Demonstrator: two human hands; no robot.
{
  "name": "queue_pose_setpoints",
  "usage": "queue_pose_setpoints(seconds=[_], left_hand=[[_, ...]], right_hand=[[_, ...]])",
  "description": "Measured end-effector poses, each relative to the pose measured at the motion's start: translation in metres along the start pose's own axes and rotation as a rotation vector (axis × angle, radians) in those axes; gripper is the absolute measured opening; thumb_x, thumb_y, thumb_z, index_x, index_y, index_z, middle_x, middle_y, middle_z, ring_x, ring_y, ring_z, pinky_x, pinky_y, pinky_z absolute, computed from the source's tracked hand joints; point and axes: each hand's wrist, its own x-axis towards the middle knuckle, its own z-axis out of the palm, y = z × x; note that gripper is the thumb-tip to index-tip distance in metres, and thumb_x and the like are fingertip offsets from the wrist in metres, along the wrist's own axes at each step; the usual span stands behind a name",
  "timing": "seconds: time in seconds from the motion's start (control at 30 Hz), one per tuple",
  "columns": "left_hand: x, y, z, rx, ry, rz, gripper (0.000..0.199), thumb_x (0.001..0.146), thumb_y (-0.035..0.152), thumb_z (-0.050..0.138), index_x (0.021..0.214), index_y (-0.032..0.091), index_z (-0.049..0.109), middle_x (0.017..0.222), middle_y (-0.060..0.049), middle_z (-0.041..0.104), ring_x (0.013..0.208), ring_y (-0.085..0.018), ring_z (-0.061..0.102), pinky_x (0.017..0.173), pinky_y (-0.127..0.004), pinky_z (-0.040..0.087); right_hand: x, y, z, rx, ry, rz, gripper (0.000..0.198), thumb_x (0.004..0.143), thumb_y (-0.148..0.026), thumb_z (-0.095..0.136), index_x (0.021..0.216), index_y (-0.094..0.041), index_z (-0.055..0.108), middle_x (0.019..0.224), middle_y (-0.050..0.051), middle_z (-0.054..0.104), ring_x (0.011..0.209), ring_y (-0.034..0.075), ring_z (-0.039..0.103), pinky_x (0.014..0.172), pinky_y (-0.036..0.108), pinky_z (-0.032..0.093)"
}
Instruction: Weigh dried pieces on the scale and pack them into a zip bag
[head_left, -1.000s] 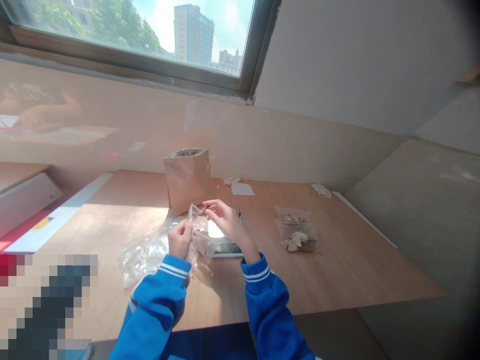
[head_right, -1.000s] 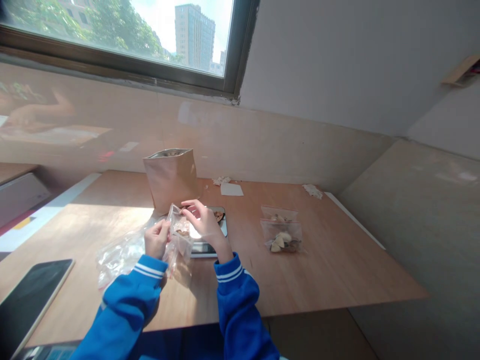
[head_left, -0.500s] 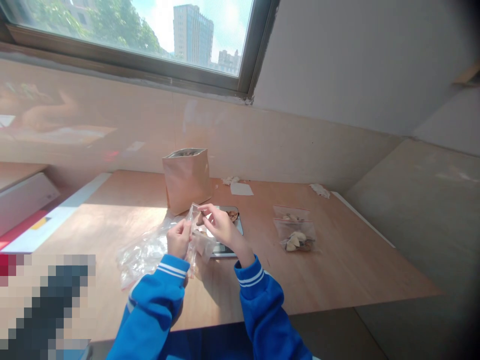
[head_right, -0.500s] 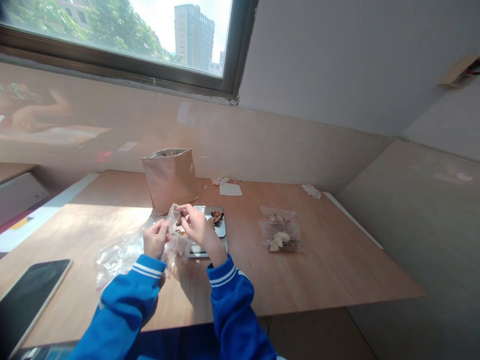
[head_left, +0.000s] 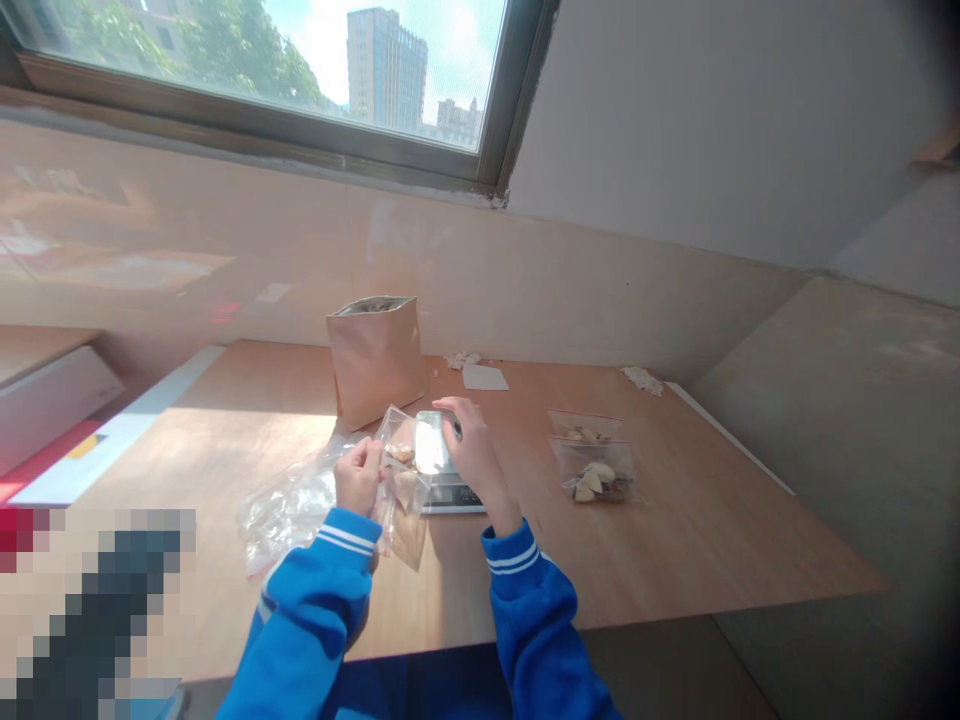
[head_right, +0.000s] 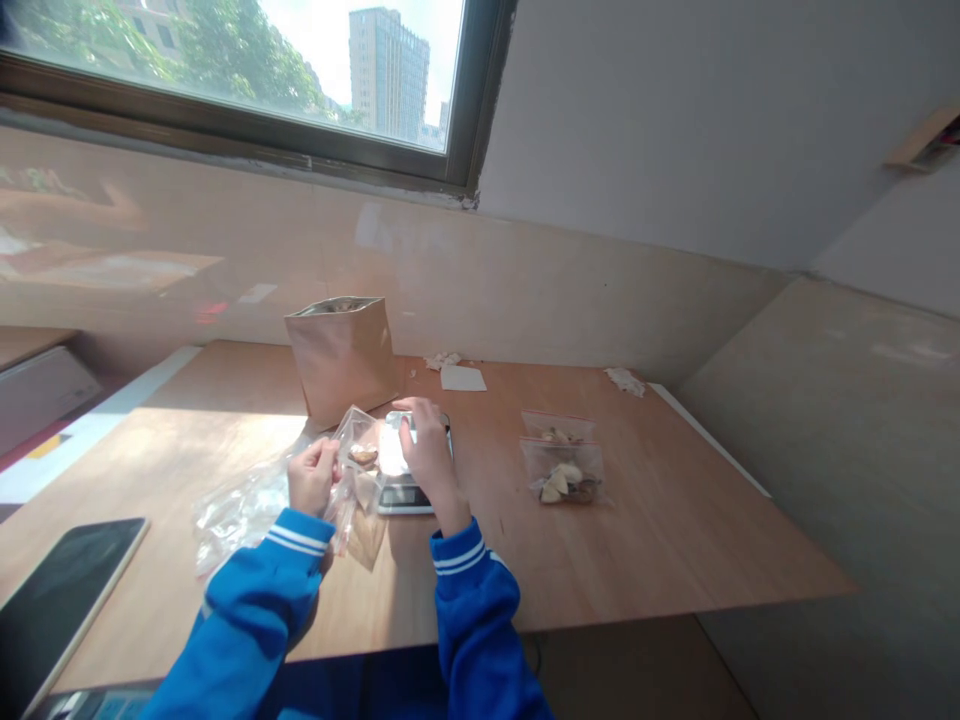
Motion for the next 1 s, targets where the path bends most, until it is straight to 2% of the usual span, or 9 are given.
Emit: queue_pose_setpoints(seconds=[0.07,0.17,0.27,0.4,0.53,0.7,0.77,0.9,1.0], left_hand=[[0.0,-0.001,0.0,-0.002,0.001,-0.005,0.039,0.081,0.04,0.053,0.048,0.021,0.042,0.039,0.006,0.042,0.04,-0.009,0.039,0.045,-0.023,0.032],[0.0,-0.001,0.0,-0.002,0.007,-0.015,0.039,0.081,0.04,0.053,0.048,0.021,0.043,0.039,0.006,0.042,0.04,-0.009,0.04,0.044,-0.023,0.032],[0.0,-0.001,0.0,-0.014,0.006,-0.013,0.038,0.081,0.039,0.054,0.049,0.021,0.043,0.039,0.006,0.042,0.04,-0.009,0.039,0.045,-0.023,0.032],[0.0,-0.001,0.0,-0.015,0.003,-0.002,0.039,0.081,0.038,0.054,0.048,0.021,0.042,0.04,0.005,0.042,0.041,-0.01,0.04,0.046,-0.023,0.033],[0.0,-0.002,0.0,0.013,0.006,0.0,0.041,0.082,0.04,0.053,0.048,0.021,0.041,0.04,0.005,0.042,0.042,-0.01,0.039,0.046,-0.023,0.032],[-0.002,0.0,-0.001,0.053,-0.022,0.065,0.042,0.083,0.04,0.052,0.048,0.021,0.041,0.042,0.005,0.041,0.044,-0.01,0.04,0.049,-0.023,0.034],[-0.003,0.001,-0.001,0.065,-0.036,0.087,0.042,0.084,0.04,0.052,0.049,0.021,0.041,0.043,0.005,0.041,0.045,-0.01,0.04,0.05,-0.023,0.035],[-0.008,0.006,-0.002,0.082,-0.088,0.143,0.043,0.086,0.041,0.05,0.049,0.021,0.04,0.044,0.004,0.041,0.045,-0.01,0.041,0.05,-0.024,0.035],[-0.012,0.011,-0.001,0.092,-0.129,0.219,0.043,0.086,0.04,0.049,0.049,0.021,0.041,0.046,0.004,0.04,0.045,-0.01,0.04,0.049,-0.024,0.034]], right_hand=[[-0.007,0.02,0.001,-0.176,0.023,0.069,0.031,0.09,-0.021,0.048,0.119,-0.02,0.061,0.125,0.013,0.059,0.124,0.026,0.049,0.106,0.046,0.039],[-0.021,0.05,0.007,-0.35,-0.07,0.159,0.043,0.086,-0.031,0.06,0.127,-0.019,0.058,0.136,0.016,0.051,0.128,0.032,0.043,0.107,0.051,0.037],[-0.031,0.066,0.014,-0.415,-0.102,0.182,0.038,0.086,-0.029,0.06,0.123,-0.019,0.061,0.124,0.014,0.058,0.115,0.03,0.05,0.099,0.045,0.042],[-0.032,0.067,0.016,-0.451,-0.054,0.167,0.023,0.088,-0.021,0.052,0.104,-0.021,0.069,0.104,0.01,0.063,0.098,0.027,0.054,0.089,0.041,0.043],[-0.024,0.051,0.008,-0.223,0.033,0.16,0.016,0.087,-0.023,0.053,0.094,-0.019,0.066,0.096,0.008,0.064,0.095,0.024,0.057,0.087,0.036,0.045],[-0.009,-0.001,-0.005,0.163,0.183,0.271,0.022,0.088,-0.038,0.056,0.1,-0.02,0.06,0.099,0.005,0.066,0.09,0.018,0.062,0.081,0.029,0.047],[-0.004,-0.023,-0.01,0.244,0.078,0.292,0.026,0.088,-0.04,0.056,0.104,-0.02,0.058,0.098,0.003,0.066,0.084,0.016,0.062,0.076,0.026,0.047],[0.0,-0.048,-0.015,0.311,-0.294,0.252,0.023,0.09,-0.04,0.054,0.102,-0.02,0.058,0.084,-0.001,0.065,0.071,0.013,0.06,0.063,0.023,0.044],[-0.004,-0.051,-0.015,0.253,-0.413,0.19,0.017,0.091,-0.034,0.052,0.095,-0.02,0.059,0.075,-0.003,0.061,0.067,0.013,0.057,0.06,0.023,0.039]])
